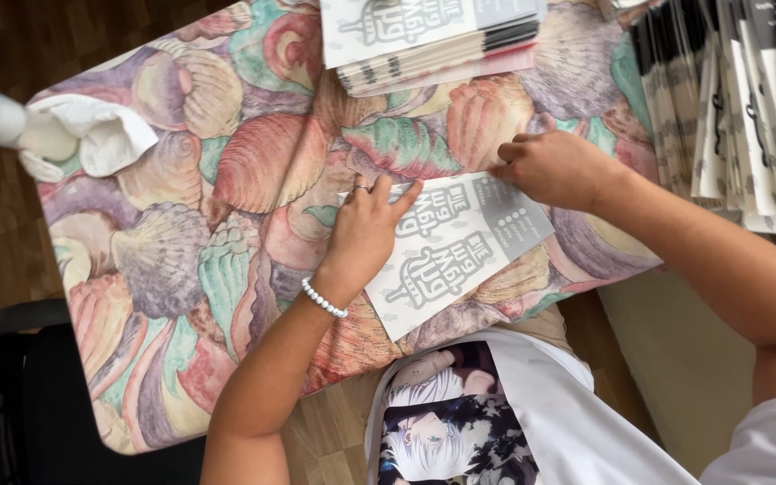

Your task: The person folds small rectangular sheets of paper in half by hand. They repeatedly pick up a sheet, fold it, and place it on a growing stack on the table.

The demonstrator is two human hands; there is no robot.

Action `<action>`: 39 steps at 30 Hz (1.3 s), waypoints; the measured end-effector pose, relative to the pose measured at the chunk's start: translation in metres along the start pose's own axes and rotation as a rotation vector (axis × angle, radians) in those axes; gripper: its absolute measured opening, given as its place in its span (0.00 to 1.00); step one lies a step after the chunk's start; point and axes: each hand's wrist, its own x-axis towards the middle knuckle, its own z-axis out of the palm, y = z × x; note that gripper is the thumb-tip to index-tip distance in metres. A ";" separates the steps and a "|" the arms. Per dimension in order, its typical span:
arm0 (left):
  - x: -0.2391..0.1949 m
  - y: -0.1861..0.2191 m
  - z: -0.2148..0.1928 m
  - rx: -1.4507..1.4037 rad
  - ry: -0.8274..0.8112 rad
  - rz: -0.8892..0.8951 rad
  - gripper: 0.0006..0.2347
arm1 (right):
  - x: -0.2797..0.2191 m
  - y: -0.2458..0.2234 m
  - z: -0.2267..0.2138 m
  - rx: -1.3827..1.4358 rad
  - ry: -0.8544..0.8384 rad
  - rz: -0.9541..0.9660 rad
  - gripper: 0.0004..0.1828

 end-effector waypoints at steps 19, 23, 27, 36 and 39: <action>-0.022 0.010 0.060 -0.228 0.201 -0.166 0.19 | 0.066 -0.096 0.042 0.137 0.478 0.161 0.09; -0.026 0.011 0.059 -0.326 0.202 -0.235 0.19 | 0.044 -0.081 0.056 0.098 0.499 0.230 0.08; -0.029 0.003 0.049 -0.282 0.205 -0.240 0.17 | 0.002 -0.059 0.032 0.073 0.476 0.337 0.05; -0.035 -0.002 0.044 -0.234 0.183 -0.291 0.23 | -0.005 -0.064 0.038 0.004 0.426 0.452 0.03; -0.030 -0.001 0.058 -0.096 0.235 -0.230 0.24 | 0.005 -0.082 0.032 -0.075 0.378 0.526 0.04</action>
